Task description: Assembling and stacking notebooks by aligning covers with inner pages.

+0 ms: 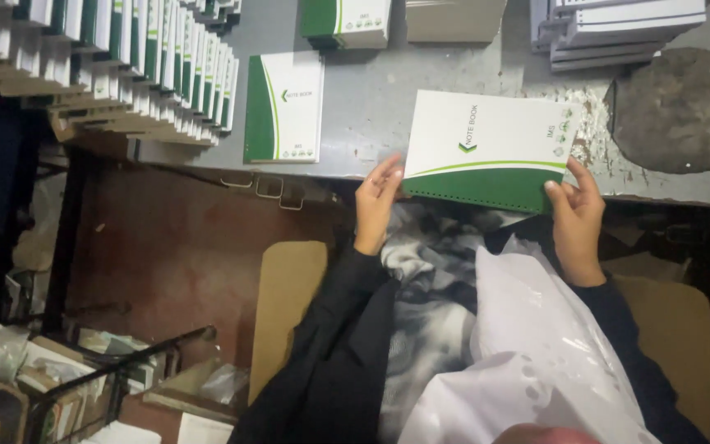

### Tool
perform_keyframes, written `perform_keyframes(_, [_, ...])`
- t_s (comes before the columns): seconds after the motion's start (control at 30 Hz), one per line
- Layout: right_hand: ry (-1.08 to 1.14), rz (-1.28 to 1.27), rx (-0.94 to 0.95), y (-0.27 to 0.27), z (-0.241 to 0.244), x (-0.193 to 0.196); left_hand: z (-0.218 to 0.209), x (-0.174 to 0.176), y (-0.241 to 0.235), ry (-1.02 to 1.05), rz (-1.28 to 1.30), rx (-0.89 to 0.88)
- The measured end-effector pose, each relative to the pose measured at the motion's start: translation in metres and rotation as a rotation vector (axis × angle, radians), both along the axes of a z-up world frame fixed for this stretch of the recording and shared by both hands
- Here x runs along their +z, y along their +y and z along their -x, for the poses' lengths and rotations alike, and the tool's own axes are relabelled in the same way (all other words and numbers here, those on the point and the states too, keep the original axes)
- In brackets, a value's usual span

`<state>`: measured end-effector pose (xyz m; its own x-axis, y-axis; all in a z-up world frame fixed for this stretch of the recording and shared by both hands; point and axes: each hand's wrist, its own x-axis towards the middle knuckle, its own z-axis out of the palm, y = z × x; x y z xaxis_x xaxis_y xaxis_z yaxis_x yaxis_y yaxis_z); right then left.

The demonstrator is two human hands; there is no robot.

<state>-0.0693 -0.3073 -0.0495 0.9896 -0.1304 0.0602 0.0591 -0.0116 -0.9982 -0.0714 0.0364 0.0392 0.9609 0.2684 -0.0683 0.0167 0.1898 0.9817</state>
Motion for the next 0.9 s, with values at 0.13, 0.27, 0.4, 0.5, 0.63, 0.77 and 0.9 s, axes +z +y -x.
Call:
perform_keyframes(0.13, [-0.051,0.059,-0.001,0.030,-0.001,0.065,-0.020,-0.034,0.004,0.071,-0.177,-0.050])
perform_keyframes(0.27, [-0.216,0.397,-0.114,0.023,-0.034,0.061,-0.051,-0.045,-0.009,-0.093,-0.601,-0.039])
perform_keyframes(0.4, [-0.409,0.588,-0.074,0.012,-0.064,0.060,-0.079,-0.065,-0.035,-0.296,-0.788,0.061])
perform_keyframes(0.5, [-0.299,0.701,-0.118,0.008,-0.061,0.030,-0.074,-0.074,-0.045,-0.299,-0.926,0.066])
perform_keyframes(0.63, [-0.223,0.650,-0.105,0.018,-0.047,0.032,-0.062,-0.079,-0.050,-0.273,-0.892,0.062])
perform_keyframes(0.77, [-0.192,0.616,-0.088,0.029,-0.042,0.047,-0.061,-0.088,-0.052,-0.267,-0.964,0.095])
perform_keyframes(0.9, [-0.212,0.623,-0.078,0.029,-0.051,0.048,-0.063,-0.083,-0.052,-0.234,-0.920,0.089])
